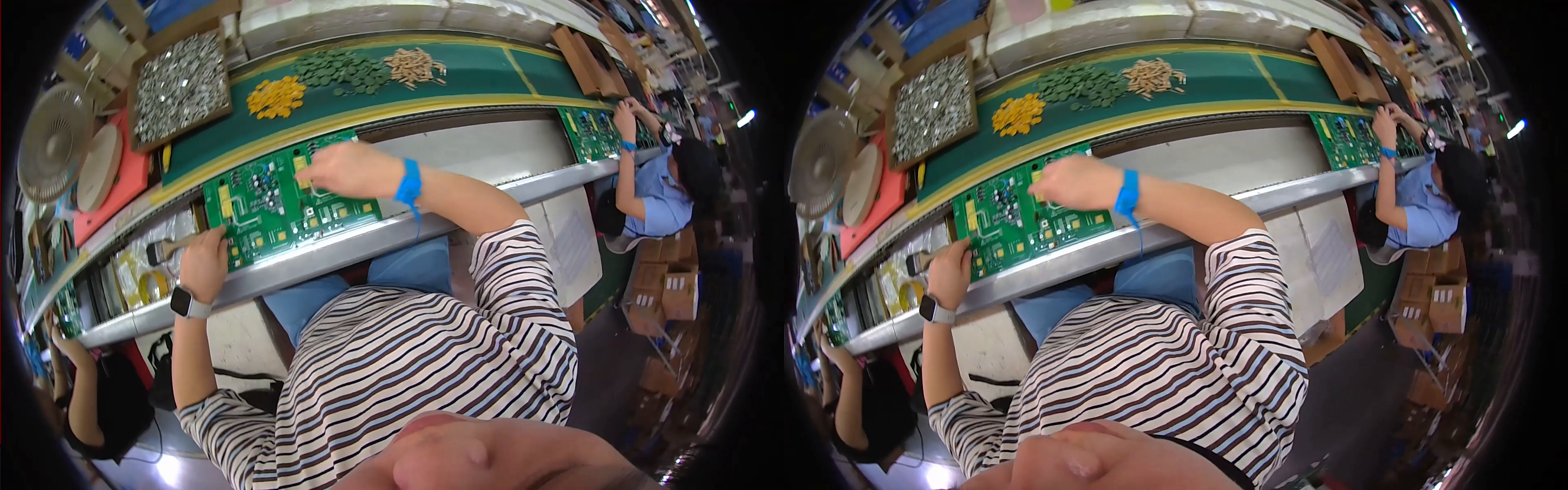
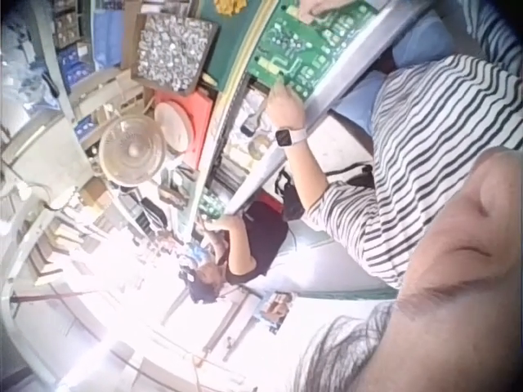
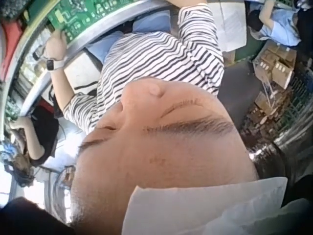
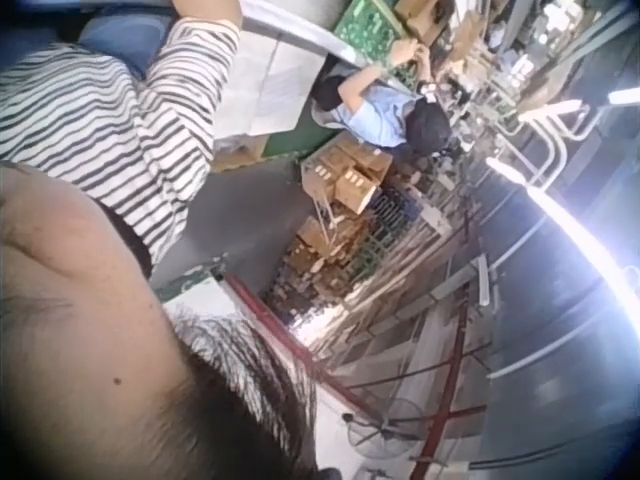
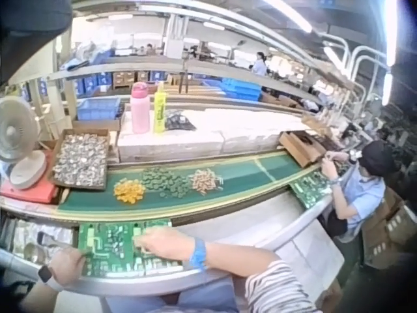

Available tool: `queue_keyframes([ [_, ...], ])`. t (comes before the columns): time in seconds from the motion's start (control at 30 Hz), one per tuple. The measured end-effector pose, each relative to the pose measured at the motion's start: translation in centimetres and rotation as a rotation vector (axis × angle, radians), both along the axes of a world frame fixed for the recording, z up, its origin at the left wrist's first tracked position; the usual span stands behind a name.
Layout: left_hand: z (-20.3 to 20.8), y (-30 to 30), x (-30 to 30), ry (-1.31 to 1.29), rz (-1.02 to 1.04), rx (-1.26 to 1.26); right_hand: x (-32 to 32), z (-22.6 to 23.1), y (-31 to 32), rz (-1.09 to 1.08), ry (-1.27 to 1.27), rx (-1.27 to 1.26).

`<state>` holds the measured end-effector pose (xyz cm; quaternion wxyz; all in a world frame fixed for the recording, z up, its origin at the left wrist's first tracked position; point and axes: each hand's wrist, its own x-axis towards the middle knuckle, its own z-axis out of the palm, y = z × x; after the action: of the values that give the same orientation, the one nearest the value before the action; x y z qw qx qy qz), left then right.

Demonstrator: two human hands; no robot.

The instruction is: The person picks up components from the workspace, inserts them onto circuit boards by hand, and pushes the circuit boards along the assembly line.

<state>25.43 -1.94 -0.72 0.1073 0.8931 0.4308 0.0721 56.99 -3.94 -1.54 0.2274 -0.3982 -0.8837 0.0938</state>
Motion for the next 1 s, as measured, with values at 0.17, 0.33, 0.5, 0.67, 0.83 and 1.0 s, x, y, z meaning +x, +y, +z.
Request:
queue_keyframes([
  [0.17,1.3,-1.2,1.5,-0.031,-0.037,-0.004,12.7,0.6,1.5,-0.687,-0.171,0.155],
  [0.33,1.3,-1.5,3.8,-0.093,-0.059,-0.153,20.0,-3.0,1.5,-1.04,-0.19,0.082],
  [0.5,1.4,-1.6,4.4,-0.095,-0.043,-0.296,19.7,-2.8,0.8,-0.975,-0.065,0.047],
  [0.67,1.6,-1.9,3.4,-0.213,0.027,-0.191,15.0,-1.2,-2.0,-0.75,0.308,-0.169],
  [0.83,0.1,-4.1,2.4,-0.248,0.061,-0.039,12.2,-2.2,-3.4,-0.456,0.468,-0.363],
  [1.0,-1.7,-6.1,2.6,-0.326,0.14,0.014,12.0,-2.7,-2.8,-0.485,0.378,-0.317],
])
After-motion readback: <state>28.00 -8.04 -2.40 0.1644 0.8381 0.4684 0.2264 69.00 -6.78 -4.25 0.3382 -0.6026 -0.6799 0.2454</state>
